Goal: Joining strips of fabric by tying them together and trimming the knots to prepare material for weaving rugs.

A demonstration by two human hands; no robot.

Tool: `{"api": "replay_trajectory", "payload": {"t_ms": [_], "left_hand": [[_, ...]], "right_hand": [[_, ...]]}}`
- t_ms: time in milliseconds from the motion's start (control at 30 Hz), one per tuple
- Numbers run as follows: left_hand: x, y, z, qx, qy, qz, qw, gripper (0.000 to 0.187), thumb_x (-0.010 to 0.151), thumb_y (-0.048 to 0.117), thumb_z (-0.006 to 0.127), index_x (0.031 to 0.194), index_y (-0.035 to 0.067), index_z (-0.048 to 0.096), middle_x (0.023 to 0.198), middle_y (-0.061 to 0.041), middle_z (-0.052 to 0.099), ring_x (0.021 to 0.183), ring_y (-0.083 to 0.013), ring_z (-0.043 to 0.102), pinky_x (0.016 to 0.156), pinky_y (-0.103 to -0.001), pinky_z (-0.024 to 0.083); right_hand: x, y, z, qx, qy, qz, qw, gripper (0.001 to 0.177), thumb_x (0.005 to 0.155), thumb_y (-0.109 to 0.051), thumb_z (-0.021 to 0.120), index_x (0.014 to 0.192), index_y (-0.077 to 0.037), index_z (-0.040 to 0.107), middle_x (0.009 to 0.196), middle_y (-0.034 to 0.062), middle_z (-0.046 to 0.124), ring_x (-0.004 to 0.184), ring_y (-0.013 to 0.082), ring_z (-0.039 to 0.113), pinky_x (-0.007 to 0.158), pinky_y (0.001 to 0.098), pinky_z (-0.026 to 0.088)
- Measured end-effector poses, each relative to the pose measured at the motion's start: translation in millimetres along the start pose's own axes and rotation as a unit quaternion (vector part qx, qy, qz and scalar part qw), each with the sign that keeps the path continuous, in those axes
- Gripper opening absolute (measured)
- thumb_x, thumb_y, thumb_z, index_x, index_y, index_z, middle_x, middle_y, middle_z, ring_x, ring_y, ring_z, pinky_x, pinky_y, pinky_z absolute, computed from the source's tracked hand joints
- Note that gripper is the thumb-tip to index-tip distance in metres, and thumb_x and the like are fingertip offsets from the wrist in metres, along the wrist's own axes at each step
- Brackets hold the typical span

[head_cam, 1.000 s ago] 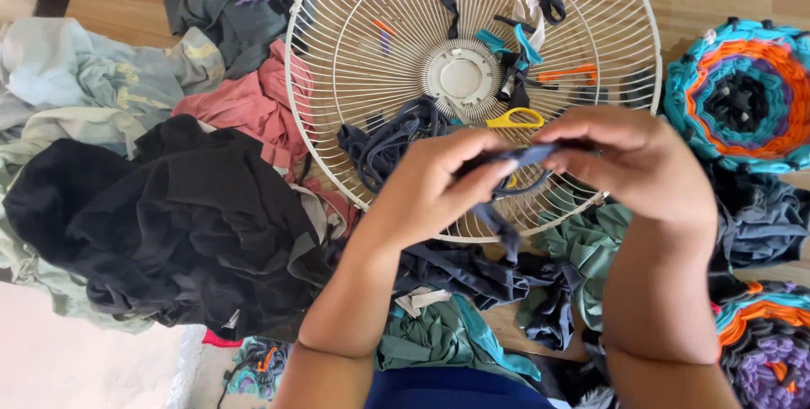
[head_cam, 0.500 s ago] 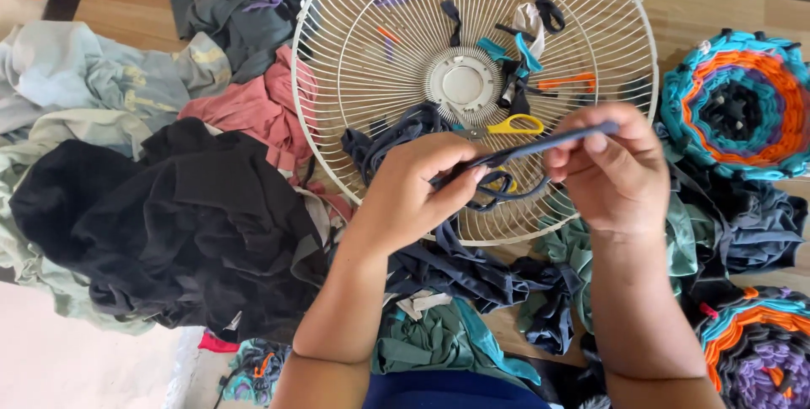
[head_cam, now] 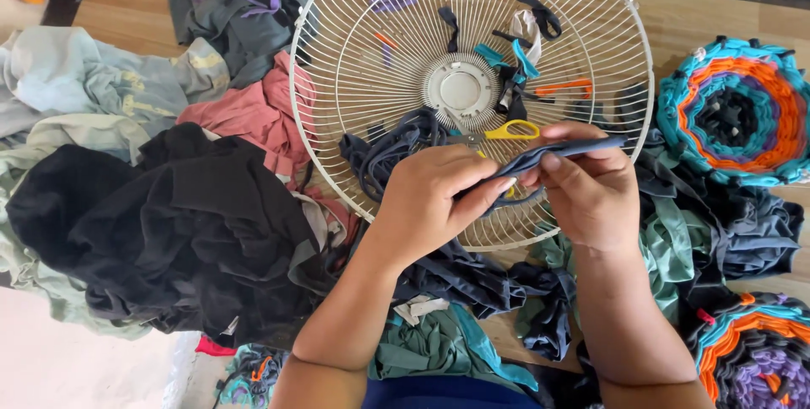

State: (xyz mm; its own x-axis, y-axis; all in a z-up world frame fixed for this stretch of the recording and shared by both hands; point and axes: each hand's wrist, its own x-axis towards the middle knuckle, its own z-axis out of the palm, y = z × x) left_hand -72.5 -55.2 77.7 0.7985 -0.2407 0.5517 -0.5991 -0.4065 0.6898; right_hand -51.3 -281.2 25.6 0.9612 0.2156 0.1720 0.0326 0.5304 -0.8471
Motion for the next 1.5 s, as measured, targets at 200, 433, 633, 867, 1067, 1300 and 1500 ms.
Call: {"api": "replay_trajectory", "payload": {"t_ms": [200,433,633,867,1067,1300,1500], "left_hand": [[-0.1,-6.3,2.9,-0.019,-0.018,-0.005,1.000,0.007,0.094,0.016,0.072,0.096,0.009,0.070,0.085,-0.006,0.066,0.080,-0.0272,0.066,0.070,-0.038,0.051],[-17.6,-37.9,68.9,-0.251,-0.131,-0.229,0.931,0.018,0.105,0.022,0.061,0.107,0.005,0.066,0.083,-0.007,0.067,0.073,-0.0204,0.066,0.066,-0.036,0.054],[-44.1,-39.2,163.7,-0.498,-0.228,-0.268,0.793,0.021,0.108,0.020,0.050,0.121,0.006,0.059,0.104,-0.001,0.072,0.100,-0.0133,0.070,0.081,-0.035,0.061],[-50.7,-54.6,171.8,-0.492,-0.212,-0.213,0.817,0.015,0.107,0.016,0.053,0.115,0.005,0.061,0.098,-0.002,0.071,0.095,-0.0135,0.070,0.079,-0.033,0.060],[-54.7,-62.3,178.7,-0.489,-0.202,-0.168,0.832,0.011,0.107,0.013,0.056,0.110,0.004,0.063,0.094,-0.003,0.071,0.091,-0.0136,0.070,0.077,-0.032,0.060],[-67.4,-63.7,187.2,-0.482,-0.199,-0.120,0.844,0.008,0.107,0.009,0.060,0.105,0.004,0.065,0.089,-0.004,0.071,0.086,-0.0138,0.070,0.075,-0.031,0.059],[-74.5,-31.5,172.9,-0.544,-0.245,-0.274,0.754,0.014,0.108,0.009,0.055,0.116,0.002,0.064,0.085,-0.004,0.066,0.069,-0.0121,0.063,0.059,-0.028,0.052]], "right_hand": [[4.7,-0.6,12.4,0.033,-0.027,0.020,0.999,0.036,0.104,0.004,0.059,0.140,0.005,0.058,0.113,0.0187,0.071,0.097,0.0234,0.068,0.088,0.0330,0.056],[15.8,-83.7,54.4,-0.258,-0.010,-0.111,0.960,0.036,0.104,-0.006,0.069,0.137,0.002,0.058,0.108,0.0096,0.068,0.096,0.0125,0.062,0.084,0.0227,0.048],[22.4,-114.3,133.2,-0.201,-0.040,-0.235,0.950,0.026,0.107,-0.007,0.072,0.127,0.005,0.063,0.105,0.0128,0.068,0.076,0.0194,0.062,0.067,0.0312,0.049],[35.8,-99.1,174.5,-0.334,-0.403,-0.260,0.811,0.020,0.097,-0.012,0.076,0.113,-0.003,0.069,0.095,0.0069,0.072,0.084,0.0242,0.073,0.070,0.0356,0.056],[38.1,-86.4,166.9,-0.346,-0.419,-0.264,0.797,0.019,0.096,-0.011,0.076,0.111,-0.003,0.069,0.096,0.0081,0.070,0.085,0.0266,0.071,0.073,0.0396,0.054],[23.6,-68.7,97.0,-0.462,-0.365,-0.222,0.777,0.014,0.089,-0.007,0.075,0.102,-0.003,0.069,0.092,0.0072,0.071,0.084,0.0264,0.071,0.073,0.0385,0.055],[-33.6,-100.7,15.1,-0.557,-0.294,-0.054,0.775,0.012,0.083,-0.005,0.074,0.093,-0.003,0.068,0.085,0.0079,0.067,0.073,0.0251,0.068,0.062,0.0351,0.054]]}}
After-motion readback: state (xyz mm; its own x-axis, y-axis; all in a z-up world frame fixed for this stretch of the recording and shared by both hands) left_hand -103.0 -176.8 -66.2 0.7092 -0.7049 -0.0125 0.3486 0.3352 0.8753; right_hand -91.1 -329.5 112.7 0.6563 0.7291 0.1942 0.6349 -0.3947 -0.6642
